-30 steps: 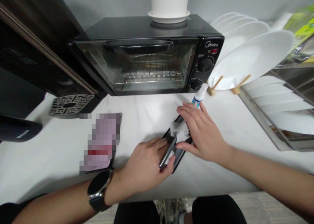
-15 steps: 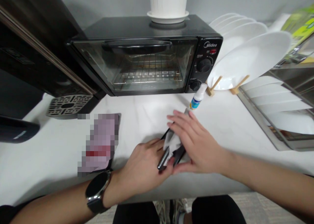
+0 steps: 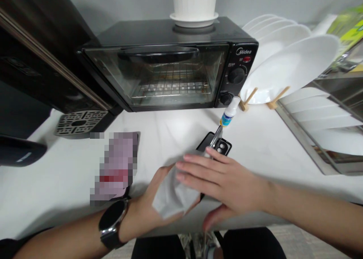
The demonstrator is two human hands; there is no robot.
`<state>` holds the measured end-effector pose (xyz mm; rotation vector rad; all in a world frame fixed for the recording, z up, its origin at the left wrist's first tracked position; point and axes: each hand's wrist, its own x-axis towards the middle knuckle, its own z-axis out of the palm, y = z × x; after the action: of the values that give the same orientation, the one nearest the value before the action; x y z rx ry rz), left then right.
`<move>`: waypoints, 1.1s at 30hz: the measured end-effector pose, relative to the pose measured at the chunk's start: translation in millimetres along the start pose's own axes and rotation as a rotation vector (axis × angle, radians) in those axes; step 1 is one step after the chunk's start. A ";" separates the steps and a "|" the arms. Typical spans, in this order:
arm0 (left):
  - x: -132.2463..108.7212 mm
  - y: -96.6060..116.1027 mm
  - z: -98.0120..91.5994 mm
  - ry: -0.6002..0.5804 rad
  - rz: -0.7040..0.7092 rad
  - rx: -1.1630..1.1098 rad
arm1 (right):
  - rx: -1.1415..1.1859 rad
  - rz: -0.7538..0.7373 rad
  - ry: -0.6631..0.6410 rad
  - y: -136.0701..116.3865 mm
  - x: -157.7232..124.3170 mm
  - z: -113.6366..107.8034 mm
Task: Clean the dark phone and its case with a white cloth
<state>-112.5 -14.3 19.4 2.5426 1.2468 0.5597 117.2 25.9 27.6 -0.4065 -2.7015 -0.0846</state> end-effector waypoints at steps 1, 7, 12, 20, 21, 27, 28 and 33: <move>0.2 -0.2 -0.1 -0.002 -0.009 0.002 | -0.016 0.106 0.032 0.6 -0.2 0.3; -0.3 -1.0 -0.5 0.102 0.111 0.027 | 0.013 0.062 0.042 2.6 -1.0 1.1; 0.9 0.3 -3.6 0.007 0.007 0.017 | -0.004 0.315 0.131 4.7 -1.2 0.8; 3.9 3.2 -6.5 0.040 0.079 0.028 | 0.011 0.236 0.095 7.6 -1.8 0.5; 4.0 3.5 -7.0 0.011 0.020 0.013 | 0.000 0.334 0.120 9.2 -2.0 1.4; 3.5 3.4 -8.2 -0.078 -0.040 0.000 | 0.021 0.307 0.203 9.4 -3.8 2.5; 3.3 3.4 -8.1 -0.083 -0.038 0.001 | 0.032 0.313 0.252 8.6 -4.4 1.6; 3.7 4.1 -8.7 -0.112 -0.036 0.001 | 0.082 0.306 0.364 8.4 -5.7 -2.5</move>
<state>-111.4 -13.3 29.5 2.5095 1.2505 0.4027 125.7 32.1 27.6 -0.6997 -2.2516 0.0363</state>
